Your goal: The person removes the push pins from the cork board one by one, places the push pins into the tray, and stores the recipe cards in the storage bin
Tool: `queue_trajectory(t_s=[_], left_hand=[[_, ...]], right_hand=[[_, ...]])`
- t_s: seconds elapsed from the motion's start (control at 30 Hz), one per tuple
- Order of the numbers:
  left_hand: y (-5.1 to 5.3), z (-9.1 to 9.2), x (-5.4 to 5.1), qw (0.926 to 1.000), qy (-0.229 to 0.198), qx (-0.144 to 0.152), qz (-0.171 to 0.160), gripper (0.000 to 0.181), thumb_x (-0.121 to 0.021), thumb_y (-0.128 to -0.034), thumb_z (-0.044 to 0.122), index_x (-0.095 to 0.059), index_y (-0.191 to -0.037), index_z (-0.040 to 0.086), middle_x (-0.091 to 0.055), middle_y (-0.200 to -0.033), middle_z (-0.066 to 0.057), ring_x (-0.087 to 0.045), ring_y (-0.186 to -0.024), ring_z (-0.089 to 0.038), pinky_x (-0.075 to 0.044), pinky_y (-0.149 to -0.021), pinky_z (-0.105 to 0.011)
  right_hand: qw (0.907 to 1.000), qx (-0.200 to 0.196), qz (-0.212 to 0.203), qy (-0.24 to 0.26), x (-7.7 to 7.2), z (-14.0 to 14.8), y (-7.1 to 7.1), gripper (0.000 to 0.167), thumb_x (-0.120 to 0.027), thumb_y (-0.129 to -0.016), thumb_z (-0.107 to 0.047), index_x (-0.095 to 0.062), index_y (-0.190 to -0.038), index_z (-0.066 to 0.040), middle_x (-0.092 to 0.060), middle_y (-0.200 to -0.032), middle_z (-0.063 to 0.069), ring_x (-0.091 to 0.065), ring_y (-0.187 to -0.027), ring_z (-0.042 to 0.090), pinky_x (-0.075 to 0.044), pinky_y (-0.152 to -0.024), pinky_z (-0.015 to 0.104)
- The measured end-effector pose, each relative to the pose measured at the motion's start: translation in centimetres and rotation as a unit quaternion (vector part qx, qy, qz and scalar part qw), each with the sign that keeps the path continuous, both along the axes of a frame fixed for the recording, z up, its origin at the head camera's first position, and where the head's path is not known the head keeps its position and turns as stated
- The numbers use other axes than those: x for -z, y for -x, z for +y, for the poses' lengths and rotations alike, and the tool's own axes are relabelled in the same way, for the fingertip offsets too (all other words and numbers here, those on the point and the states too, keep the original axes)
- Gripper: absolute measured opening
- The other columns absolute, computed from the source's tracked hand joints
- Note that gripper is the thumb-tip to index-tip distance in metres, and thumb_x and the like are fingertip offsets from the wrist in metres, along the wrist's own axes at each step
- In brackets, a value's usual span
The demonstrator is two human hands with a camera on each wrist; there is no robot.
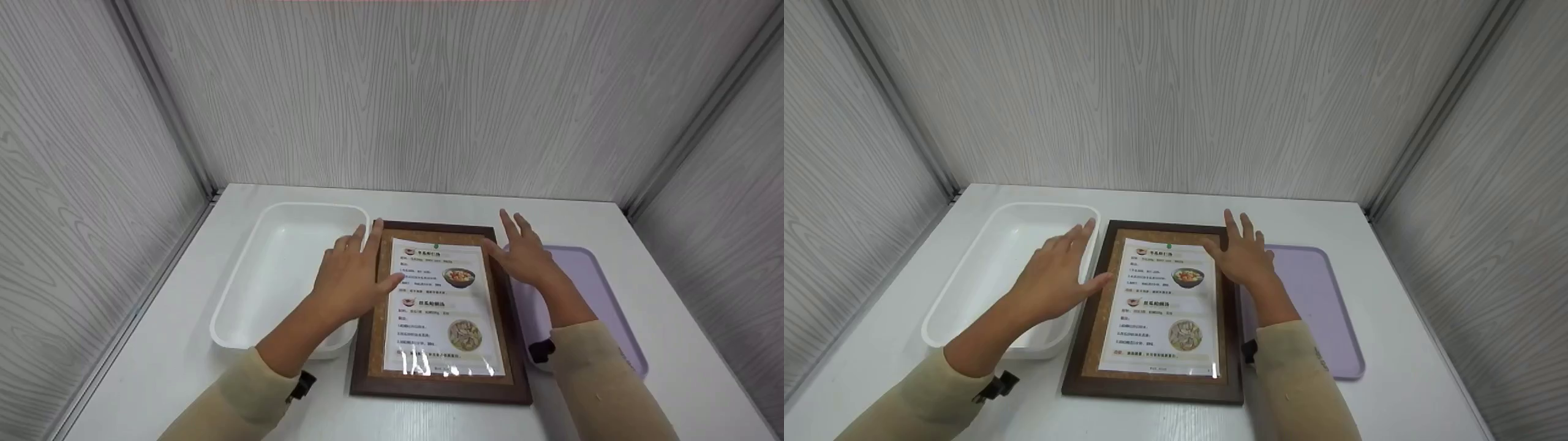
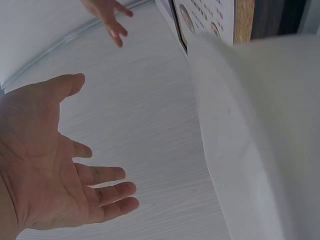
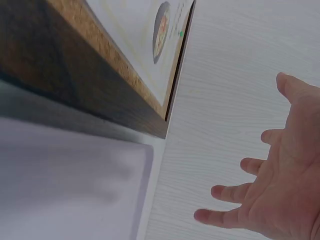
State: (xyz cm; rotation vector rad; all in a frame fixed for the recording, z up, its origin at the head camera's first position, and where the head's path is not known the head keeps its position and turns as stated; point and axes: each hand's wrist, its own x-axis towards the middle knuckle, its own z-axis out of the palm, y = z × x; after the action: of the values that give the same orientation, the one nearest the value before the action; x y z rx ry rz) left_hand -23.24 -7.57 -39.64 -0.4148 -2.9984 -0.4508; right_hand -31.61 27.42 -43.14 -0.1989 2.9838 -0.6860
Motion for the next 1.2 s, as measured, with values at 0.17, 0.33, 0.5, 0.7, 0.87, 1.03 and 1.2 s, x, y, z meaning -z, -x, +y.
queue_trajectory(t_s=[0.17, 0.33, 0.5, 0.7, 0.87, 1.03, 1.2], left_hand=[[-2.5, 0.7, 0.8, 0.9950, -0.091, 0.036, -0.016, 0.111, -0.076, -0.0987, 0.054, -0.010, -0.174, 0.006, -0.036, -0.175, -0.022, -0.043, -0.158, -0.042, -0.040, -0.128, -0.055], [-4.0, 1.1, 1.9, 0.9839, -0.164, 0.051, -0.051, 0.115, -0.085, -0.0939, 0.043, -0.012, -0.174, 0.004, -0.033, -0.176, -0.023, -0.038, -0.161, -0.043, -0.037, -0.130, -0.057], [-4.5, 1.3, 3.1, 0.9691, -0.228, 0.043, -0.084, 0.115, -0.089, -0.0907, 0.033, -0.014, -0.173, 0.005, -0.030, -0.176, -0.024, -0.034, -0.162, -0.044, -0.035, -0.130, -0.059], [-4.8, 1.7, 4.7, 0.9392, -0.314, 0.024, -0.136, 0.110, -0.088, -0.0918, 0.029, -0.017, -0.173, 0.009, -0.027, -0.178, -0.021, -0.030, -0.164, -0.044, -0.031, -0.131, -0.063], [-5.2, 2.0, 6.1, 0.9089, -0.372, 0.024, -0.186, 0.104, -0.087, -0.0919, 0.028, -0.022, -0.172, 0.011, -0.035, -0.174, -0.021, -0.036, -0.162, -0.043, -0.035, -0.128, -0.064], [-5.8, 2.3, 7.0, 0.8945, -0.388, 0.027, -0.220, 0.103, -0.087, -0.0914, 0.028, -0.024, -0.171, 0.009, -0.043, -0.167, -0.024, -0.047, -0.153, -0.045, -0.041, -0.122, -0.065], [-6.0, 2.6, 8.0, 0.8832, -0.402, 0.023, -0.240, 0.101, -0.085, -0.0908, 0.018, -0.023, -0.169, 0.005, -0.065, -0.139, -0.018, -0.069, -0.120, -0.029, -0.048, -0.115, -0.056]], right_hand=[[0.9967, -0.024, -0.002, 0.078, 0.6, -0.8, 0.5, 0.092, -0.051, -0.111, -0.057, 0.002, -0.176, -0.019, -0.001, -0.180, 0.028, -0.022, -0.160, 0.062, -0.027, -0.123, 0.080], [0.9902, -0.028, -0.018, 0.135, 1.7, -1.4, 1.0, 0.096, -0.058, -0.109, -0.056, 0.001, -0.176, -0.022, -0.002, -0.180, 0.026, -0.020, -0.163, 0.058, -0.025, -0.127, 0.076], [0.9743, -0.036, -0.024, 0.221, 2.9, -2.1, 1.8, 0.094, -0.066, -0.109, -0.038, -0.004, -0.176, -0.019, -0.009, -0.179, 0.025, -0.027, -0.162, 0.054, -0.031, -0.128, 0.069], [0.9586, -0.031, -0.041, 0.280, 4.1, -2.9, 2.7, 0.091, -0.070, -0.107, -0.021, -0.010, -0.176, -0.021, -0.016, -0.180, 0.019, -0.041, -0.157, 0.049, -0.045, -0.121, 0.064], [0.9585, -0.025, -0.044, 0.281, 4.6, -3.9, 3.5, 0.084, -0.069, -0.107, -0.018, -0.019, -0.175, -0.020, -0.025, -0.179, 0.016, -0.046, -0.155, 0.045, -0.048, -0.118, 0.060], [0.9621, -0.006, -0.053, 0.267, 4.8, -5.1, 4.4, 0.076, -0.069, -0.107, -0.018, -0.028, -0.172, -0.021, -0.036, -0.175, 0.014, -0.047, -0.155, 0.041, -0.048, -0.119, 0.057], [0.9639, -0.009, -0.058, 0.260, 5.5, -5.7, 5.0, 0.068, -0.068, -0.107, -0.017, -0.037, -0.168, -0.017, -0.047, -0.167, 0.015, -0.050, -0.152, 0.039, -0.052, -0.115, 0.056]])
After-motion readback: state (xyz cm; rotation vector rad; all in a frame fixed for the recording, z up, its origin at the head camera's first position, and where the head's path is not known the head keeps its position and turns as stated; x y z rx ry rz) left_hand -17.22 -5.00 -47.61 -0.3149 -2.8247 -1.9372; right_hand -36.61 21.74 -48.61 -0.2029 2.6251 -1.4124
